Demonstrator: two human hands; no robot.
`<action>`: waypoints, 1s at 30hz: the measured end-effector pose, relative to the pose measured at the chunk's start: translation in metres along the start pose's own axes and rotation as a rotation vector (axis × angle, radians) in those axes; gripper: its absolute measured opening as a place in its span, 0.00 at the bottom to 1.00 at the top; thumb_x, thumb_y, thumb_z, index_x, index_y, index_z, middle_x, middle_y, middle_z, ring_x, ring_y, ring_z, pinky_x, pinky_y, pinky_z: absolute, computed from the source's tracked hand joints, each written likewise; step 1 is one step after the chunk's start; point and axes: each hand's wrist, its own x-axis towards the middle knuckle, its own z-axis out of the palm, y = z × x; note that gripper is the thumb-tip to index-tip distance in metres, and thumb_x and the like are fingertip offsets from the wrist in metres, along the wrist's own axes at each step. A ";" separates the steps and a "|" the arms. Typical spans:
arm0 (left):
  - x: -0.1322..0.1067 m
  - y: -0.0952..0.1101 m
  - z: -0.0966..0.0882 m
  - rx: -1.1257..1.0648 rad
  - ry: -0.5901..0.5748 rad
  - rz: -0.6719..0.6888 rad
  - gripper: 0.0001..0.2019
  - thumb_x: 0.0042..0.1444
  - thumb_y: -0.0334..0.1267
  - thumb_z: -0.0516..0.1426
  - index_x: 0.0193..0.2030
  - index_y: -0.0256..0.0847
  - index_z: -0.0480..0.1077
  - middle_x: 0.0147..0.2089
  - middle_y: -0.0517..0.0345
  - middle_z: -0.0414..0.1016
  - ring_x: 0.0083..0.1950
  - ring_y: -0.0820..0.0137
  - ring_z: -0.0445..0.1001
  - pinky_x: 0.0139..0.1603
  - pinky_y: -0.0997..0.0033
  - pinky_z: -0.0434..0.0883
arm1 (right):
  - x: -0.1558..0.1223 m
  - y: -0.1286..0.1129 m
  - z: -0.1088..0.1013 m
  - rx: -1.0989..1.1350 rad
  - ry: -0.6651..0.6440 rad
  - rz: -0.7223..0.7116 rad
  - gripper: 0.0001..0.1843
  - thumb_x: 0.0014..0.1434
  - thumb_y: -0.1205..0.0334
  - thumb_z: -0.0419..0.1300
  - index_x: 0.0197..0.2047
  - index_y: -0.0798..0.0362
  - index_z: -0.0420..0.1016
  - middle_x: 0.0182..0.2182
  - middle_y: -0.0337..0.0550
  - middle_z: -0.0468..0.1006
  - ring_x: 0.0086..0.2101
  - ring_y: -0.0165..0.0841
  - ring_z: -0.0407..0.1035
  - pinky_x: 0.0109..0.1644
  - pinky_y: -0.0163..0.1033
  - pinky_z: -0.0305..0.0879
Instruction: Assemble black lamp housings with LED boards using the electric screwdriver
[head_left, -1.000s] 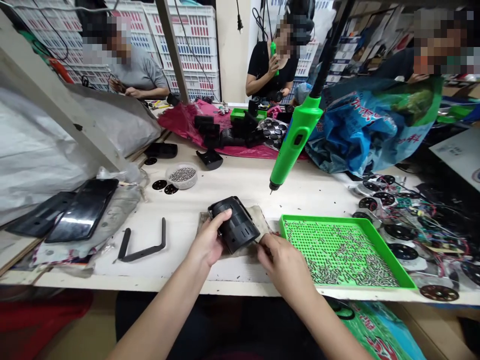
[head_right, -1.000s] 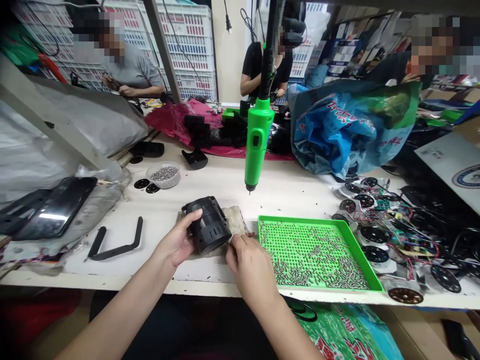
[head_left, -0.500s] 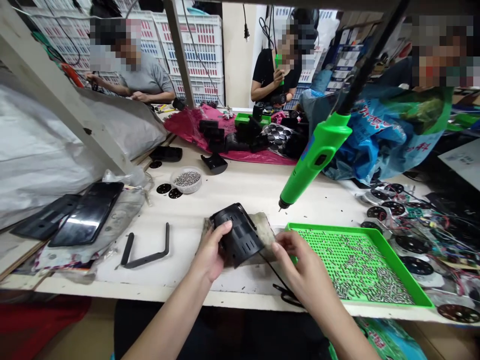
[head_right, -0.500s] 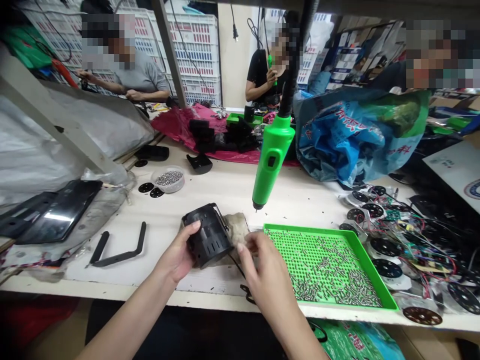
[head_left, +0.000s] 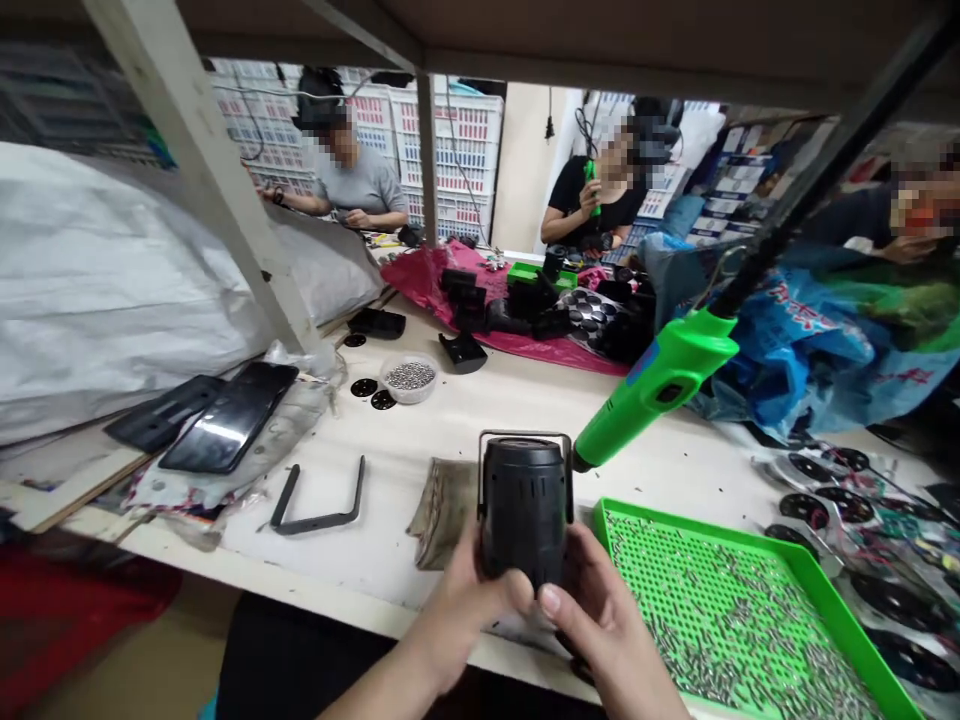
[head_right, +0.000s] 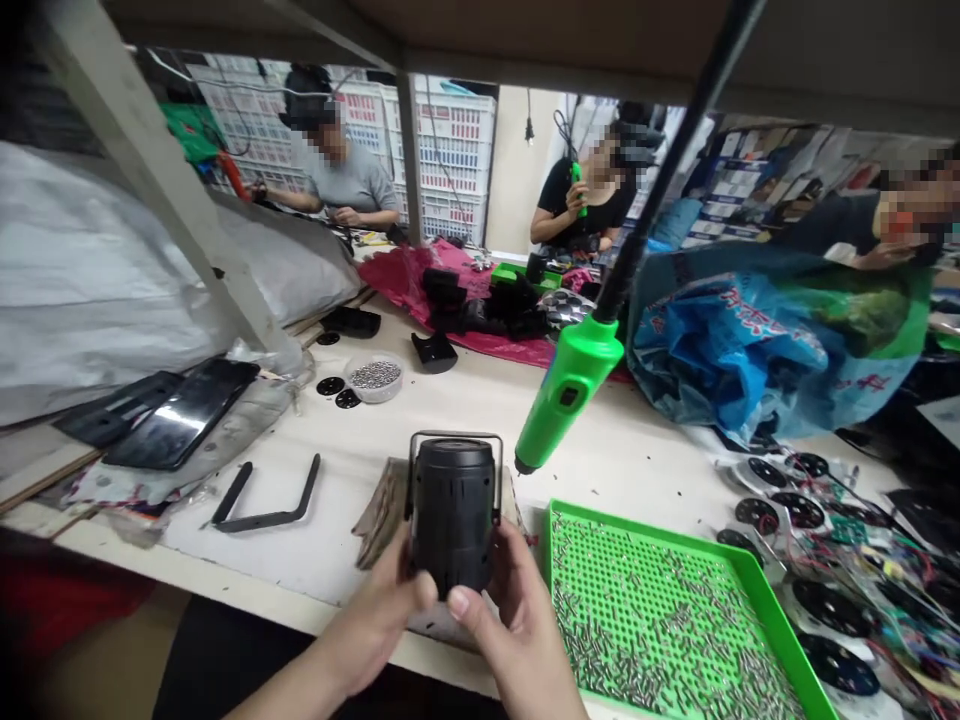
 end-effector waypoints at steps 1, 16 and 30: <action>-0.003 -0.003 0.001 0.012 -0.010 -0.016 0.34 0.38 0.49 0.71 0.54 0.44 0.69 0.54 0.47 0.75 0.59 0.51 0.69 0.59 0.55 0.63 | 0.000 0.003 -0.002 -0.040 0.001 -0.014 0.30 0.58 0.48 0.59 0.61 0.50 0.63 0.54 0.54 0.74 0.51 0.43 0.72 0.50 0.49 0.73; -0.020 0.030 0.008 0.783 -0.140 0.009 0.34 0.39 0.36 0.67 0.58 0.45 0.67 0.51 0.50 0.75 0.50 0.51 0.72 0.48 0.57 0.68 | 0.062 -0.049 -0.034 -0.309 -0.175 -0.116 0.26 0.58 0.37 0.52 0.47 0.48 0.74 0.42 0.45 0.79 0.43 0.39 0.73 0.49 0.44 0.67; -0.014 0.011 0.002 0.980 -0.121 0.126 0.43 0.41 0.43 0.65 0.65 0.41 0.57 0.60 0.44 0.68 0.59 0.49 0.68 0.58 0.45 0.66 | 0.063 -0.037 -0.033 -0.285 -0.105 -0.006 0.27 0.55 0.37 0.55 0.48 0.48 0.74 0.46 0.45 0.77 0.47 0.42 0.70 0.53 0.47 0.60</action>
